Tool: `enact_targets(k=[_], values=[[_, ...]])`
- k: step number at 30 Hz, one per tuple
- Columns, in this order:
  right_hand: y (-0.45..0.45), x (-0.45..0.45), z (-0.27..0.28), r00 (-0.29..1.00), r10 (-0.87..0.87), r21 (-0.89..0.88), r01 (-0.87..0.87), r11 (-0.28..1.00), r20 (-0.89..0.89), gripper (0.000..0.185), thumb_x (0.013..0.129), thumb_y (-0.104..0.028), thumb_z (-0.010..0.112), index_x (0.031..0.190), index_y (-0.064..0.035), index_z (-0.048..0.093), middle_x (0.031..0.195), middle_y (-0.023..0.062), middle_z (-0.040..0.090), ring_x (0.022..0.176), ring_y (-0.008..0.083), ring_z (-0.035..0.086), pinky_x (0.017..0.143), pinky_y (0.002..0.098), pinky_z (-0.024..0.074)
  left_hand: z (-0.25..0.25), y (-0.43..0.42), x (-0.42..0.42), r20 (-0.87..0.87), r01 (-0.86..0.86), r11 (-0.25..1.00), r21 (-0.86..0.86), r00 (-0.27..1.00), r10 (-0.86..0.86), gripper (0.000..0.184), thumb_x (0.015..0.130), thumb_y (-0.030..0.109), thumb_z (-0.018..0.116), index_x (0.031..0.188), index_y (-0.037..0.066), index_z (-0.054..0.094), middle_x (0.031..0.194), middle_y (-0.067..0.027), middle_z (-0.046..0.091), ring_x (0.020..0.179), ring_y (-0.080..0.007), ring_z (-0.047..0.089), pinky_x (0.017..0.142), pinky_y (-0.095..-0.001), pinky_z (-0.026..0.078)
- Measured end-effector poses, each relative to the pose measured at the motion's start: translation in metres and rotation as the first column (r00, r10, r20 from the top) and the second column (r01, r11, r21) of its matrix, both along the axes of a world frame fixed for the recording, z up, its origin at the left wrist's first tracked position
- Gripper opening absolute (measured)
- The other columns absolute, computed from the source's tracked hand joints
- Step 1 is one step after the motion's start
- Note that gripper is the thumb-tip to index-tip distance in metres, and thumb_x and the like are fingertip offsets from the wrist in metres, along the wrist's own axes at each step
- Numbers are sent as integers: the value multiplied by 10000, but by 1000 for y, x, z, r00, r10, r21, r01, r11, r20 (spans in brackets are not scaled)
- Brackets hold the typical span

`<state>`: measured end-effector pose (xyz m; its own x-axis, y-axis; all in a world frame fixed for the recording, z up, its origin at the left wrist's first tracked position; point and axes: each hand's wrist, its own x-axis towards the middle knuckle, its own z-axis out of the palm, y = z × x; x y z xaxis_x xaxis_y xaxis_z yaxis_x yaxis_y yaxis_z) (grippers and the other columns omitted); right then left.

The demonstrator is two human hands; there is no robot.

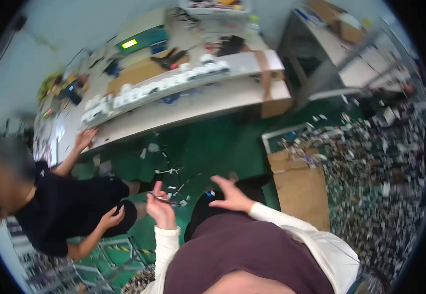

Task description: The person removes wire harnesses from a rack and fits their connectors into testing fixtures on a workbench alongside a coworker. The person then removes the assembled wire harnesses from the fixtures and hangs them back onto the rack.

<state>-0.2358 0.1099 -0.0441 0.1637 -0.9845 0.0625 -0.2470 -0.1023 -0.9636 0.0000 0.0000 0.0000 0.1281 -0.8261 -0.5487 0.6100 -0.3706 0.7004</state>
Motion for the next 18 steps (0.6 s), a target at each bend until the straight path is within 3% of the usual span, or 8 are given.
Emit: enact_targets(k=[2, 3, 5, 6, 10, 13, 16, 18], values=[[-1, 55, 20, 992, -12, -14, 13, 1000, 128, 768, 895, -428, 716, 1427, 31, 407, 1493, 233, 415, 1437, 365, 353, 1188, 466, 282, 14, -3, -11, -3, 156, 981, 113, 988, -157, 512, 1077, 407, 309, 1333, 21, 525, 1189, -122, 673, 767, -168, 562, 663, -302, 444], [18, -13, -14, 986, 37, -103, -54, 993, -162, 674, 882, -401, 715, 1342, 27, 472, 1403, 216, 495, 1369, 399, 422, 1187, 507, 271, -18, 16, -111, -169, 253, 967, 38, 955, -244, 532, 1065, 448, 349, 1317, 16, 530, 1172, -108, 672, 784, -164, 571, 671, -289, 443], [11, 17, 12, 986, -5, 55, 14, 998, -166, 412, 924, -387, 638, 1105, -25, 561, 917, 213, 662, 894, 433, 638, 828, 512, 515, 8, -5, -101, -453, 499, 865, -57, 759, -468, 550, 1040, 484, 417, 1276, -3, 517, 1197, -114, 651, 871, -167, 618, 768, -306, 500], [34, 44, 18, 991, -118, -4, 118, 993, -68, 358, 973, -396, 560, 1047, -47, 584, 848, 211, 664, 796, 436, 639, 673, 521, 501, 18, -7, -80, -677, 540, 840, 58, 639, -364, 605, 1042, 513, 393, 1242, -45, 517, 1109, -134, 627, 882, -170, 588, 784, -322, 504], [89, 68, 65, 936, -352, -20, 351, 936, -5, 409, 1038, -382, 464, 846, -46, 595, 616, 187, 574, 642, 424, 596, 602, 523, 451, 28, -35, -88, -763, 607, 759, 238, 600, -241, 556, 1050, 410, 440, 1257, -104, 396, 1005, -114, 564, 821, -204, 590, 761, -357, 539], [124, 77, 79, 897, -434, 44, 438, 898, -81, 384, 1035, -360, 485, 815, -57, 571, 616, 180, 556, 617, 414, 584, 567, 491, 446, -33, -40, -99, -763, 676, 573, 463, 633, -131, 310, 1039, 157, 418, 1218, -97, 409, 871, -86, 539, 691, -196, 571, 641, -310, 537], [170, 88, 82, 877, -432, 129, 463, 877, -212, 398, 1033, -379, 474, 827, -64, 603, 635, 181, 590, 617, 417, 595, 574, 500, 455, -157, -34, -106, -728, 704, 482, 522, 662, -177, 512, 1074, 291, 349, 1300, -168, 362, 864, -123, 552, 659, -200, 569, 614, -308, 545], [198, 88, 77, 874, -387, 235, 459, 857, -296, 403, 1031, -397, 466, 859, -70, 628, 699, 175, 633, 681, 413, 620, 617, 506, 477, -336, -60, -91, -778, 841, 366, 398, 521, -352, 307, 1043, 126, 302, 1120, -121, 468, 710, -63, 453, 556, -147, 451, 463, -256, 394]])
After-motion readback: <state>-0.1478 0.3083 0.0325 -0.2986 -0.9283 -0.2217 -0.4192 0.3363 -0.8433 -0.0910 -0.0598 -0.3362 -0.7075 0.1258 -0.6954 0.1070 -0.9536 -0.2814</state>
